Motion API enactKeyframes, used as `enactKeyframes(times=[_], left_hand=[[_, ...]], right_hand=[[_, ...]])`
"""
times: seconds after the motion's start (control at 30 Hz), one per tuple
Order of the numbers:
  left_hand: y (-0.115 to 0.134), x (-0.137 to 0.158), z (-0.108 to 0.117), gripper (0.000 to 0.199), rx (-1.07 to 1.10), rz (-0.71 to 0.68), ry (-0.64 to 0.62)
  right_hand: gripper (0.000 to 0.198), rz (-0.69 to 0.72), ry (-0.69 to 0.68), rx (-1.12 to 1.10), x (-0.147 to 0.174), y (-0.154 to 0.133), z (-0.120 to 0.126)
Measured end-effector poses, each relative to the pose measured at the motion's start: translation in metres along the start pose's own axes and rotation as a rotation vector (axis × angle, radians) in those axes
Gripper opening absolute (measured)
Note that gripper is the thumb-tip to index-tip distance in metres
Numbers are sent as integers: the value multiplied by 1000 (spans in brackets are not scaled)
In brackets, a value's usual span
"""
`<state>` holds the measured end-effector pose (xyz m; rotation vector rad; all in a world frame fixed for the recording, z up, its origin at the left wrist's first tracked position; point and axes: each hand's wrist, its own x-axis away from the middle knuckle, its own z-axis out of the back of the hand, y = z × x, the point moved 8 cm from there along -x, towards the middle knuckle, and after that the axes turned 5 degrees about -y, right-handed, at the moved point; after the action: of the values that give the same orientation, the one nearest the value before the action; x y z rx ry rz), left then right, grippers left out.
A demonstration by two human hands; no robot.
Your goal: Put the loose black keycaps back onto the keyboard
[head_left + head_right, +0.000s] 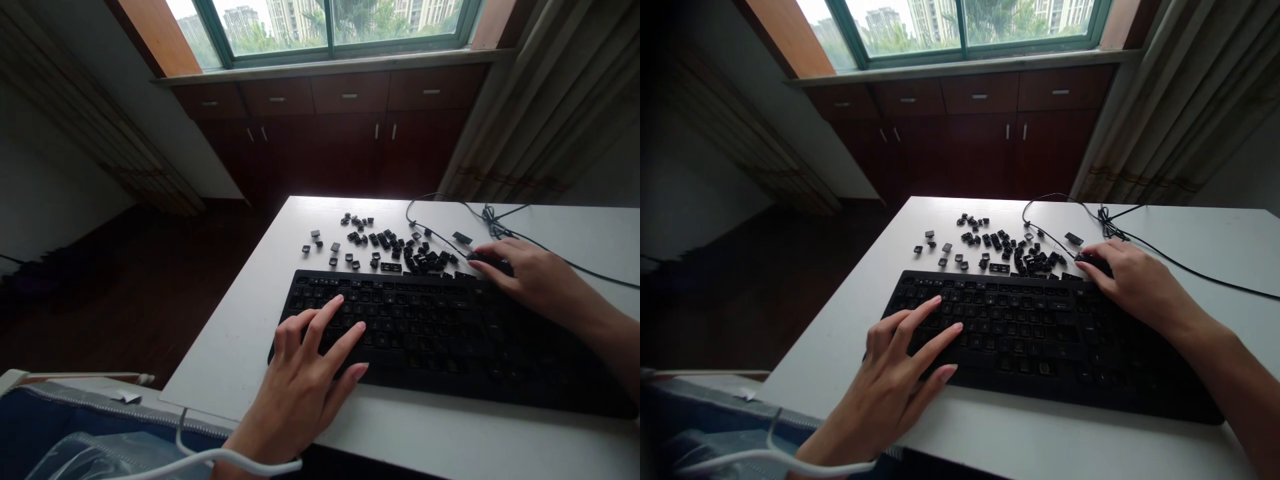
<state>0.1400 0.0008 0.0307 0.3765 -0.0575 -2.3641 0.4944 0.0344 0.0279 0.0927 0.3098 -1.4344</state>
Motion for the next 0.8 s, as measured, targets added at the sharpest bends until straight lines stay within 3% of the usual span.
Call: enactKeyframes(times=[0.23,0.43,0.8], left_hand=[[-1,-4,0,48,-15,19,-7],[0,-8,2,50,-16,4,-62],[-1,-8,3,51,-11,9,-56]], right_hand=[[35,-9,127,3,12,-21,11],[35,115,263,42,20,-32,24],[40,319,258,-46,23,-47,32]])
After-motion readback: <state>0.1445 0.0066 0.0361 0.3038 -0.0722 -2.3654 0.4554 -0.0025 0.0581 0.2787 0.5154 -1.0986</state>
